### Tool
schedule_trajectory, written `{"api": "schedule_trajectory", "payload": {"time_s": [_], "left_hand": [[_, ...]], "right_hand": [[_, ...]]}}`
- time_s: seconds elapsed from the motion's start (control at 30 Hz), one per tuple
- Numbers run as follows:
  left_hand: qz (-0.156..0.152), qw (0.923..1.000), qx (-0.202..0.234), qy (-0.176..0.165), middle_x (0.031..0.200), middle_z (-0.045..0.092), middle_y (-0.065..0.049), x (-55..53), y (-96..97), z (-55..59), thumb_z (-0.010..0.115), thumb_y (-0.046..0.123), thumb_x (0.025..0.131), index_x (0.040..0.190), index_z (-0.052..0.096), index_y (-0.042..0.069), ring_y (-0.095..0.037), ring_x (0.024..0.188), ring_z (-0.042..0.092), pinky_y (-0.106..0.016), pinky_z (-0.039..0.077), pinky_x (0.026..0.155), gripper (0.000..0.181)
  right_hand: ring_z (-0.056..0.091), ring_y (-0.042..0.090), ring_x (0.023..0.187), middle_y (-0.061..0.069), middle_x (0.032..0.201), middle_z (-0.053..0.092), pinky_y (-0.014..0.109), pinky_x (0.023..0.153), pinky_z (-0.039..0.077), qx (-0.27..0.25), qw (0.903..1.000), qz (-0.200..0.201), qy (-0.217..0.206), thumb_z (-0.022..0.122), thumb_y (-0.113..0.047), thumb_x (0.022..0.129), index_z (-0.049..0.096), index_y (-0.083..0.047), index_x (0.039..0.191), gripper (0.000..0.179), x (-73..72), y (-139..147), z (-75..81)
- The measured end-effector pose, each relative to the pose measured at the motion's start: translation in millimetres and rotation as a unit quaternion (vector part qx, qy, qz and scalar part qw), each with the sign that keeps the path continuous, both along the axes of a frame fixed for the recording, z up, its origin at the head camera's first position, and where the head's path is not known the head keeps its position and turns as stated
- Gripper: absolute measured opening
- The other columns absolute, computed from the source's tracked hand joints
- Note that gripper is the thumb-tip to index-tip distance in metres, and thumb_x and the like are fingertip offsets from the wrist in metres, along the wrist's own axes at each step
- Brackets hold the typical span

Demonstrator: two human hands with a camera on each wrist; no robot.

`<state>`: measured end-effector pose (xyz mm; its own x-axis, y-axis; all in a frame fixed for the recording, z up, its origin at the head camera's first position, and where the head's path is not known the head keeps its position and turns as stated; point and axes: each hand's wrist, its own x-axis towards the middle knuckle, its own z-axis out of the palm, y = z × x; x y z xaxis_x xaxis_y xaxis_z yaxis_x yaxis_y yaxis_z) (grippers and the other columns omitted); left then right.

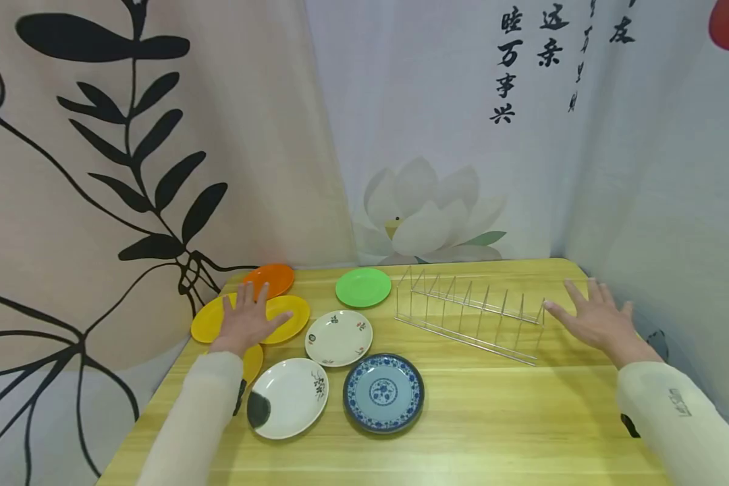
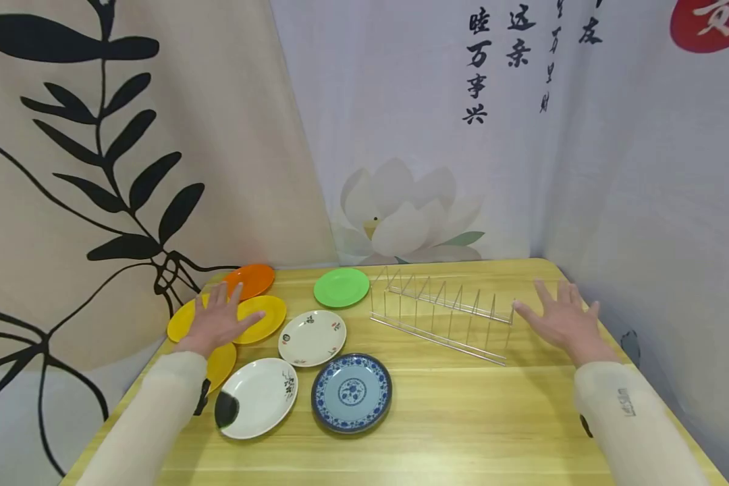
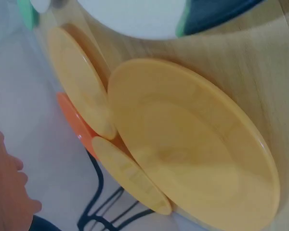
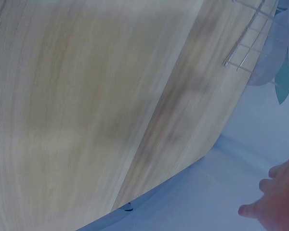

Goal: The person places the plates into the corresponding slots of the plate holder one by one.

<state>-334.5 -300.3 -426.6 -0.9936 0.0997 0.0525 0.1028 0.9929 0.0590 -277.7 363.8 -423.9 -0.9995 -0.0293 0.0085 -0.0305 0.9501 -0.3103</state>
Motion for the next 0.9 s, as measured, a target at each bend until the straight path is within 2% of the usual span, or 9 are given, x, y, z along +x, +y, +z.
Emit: {"api": "schedule_trajectory", "payload": {"time_s": [0.27, 0.6, 0.73, 0.9], "left_hand": [[-0.017, 0.9998, 0.006, 0.002, 0.159, 0.003, -0.034, -2.6, 13.0, -2.9, 0.035, 0.082, 0.088, 0.158, 0.011, 0.002, -0.049, 0.146, 0.000, -0.072, -0.003, 0.111, 0.109], [-0.029, 0.9987, 0.043, -0.005, 0.159, 0.009, -0.032, -0.7, 28.2, -9.5, 0.044, 0.075, 0.090, 0.158, 0.014, 0.003, -0.049, 0.146, 0.007, -0.070, 0.002, 0.113, 0.103], [-0.032, 0.9964, 0.075, -0.022, 0.160, 0.010, -0.030, 1.7, 36.7, -9.0, 0.047, 0.073, 0.090, 0.159, 0.015, 0.006, -0.048, 0.146, 0.007, -0.068, 0.003, 0.114, 0.101], [-0.035, 0.9900, 0.123, -0.058, 0.162, 0.008, -0.024, 9.1, 47.8, -6.3, 0.045, 0.080, 0.086, 0.160, 0.013, 0.010, -0.047, 0.146, 0.009, -0.066, 0.007, 0.115, 0.106]], "right_hand": [[0.000, 0.062, 0.138, 0.044, 0.152, -0.003, 0.084, 0.097, -0.004, 0.006, 0.9997, 0.022, 0.011, 0.031, -0.068, 0.099, 0.001, -0.008, 0.159, 0.090, -1.4, -12, -1.3], [0.005, 0.065, 0.135, 0.043, 0.153, -0.001, 0.084, 0.098, 0.001, -0.020, 0.9990, 0.039, 0.010, 0.034, -0.065, 0.099, 0.005, -0.005, 0.158, 0.089, -0.5, -19, -5.7], [0.008, 0.065, 0.135, 0.043, 0.153, 0.002, 0.083, 0.099, 0.004, -0.024, 0.9984, 0.049, 0.013, 0.036, -0.063, 0.100, 0.008, -0.003, 0.158, 0.088, 0.6, -21, -8.0], [0.015, 0.066, 0.133, 0.043, 0.152, 0.007, 0.083, 0.098, 0.011, -0.027, 0.9977, 0.059, 0.020, 0.039, -0.061, 0.100, 0.010, 0.000, 0.157, 0.088, 2.4, -23, -11.8]]}}
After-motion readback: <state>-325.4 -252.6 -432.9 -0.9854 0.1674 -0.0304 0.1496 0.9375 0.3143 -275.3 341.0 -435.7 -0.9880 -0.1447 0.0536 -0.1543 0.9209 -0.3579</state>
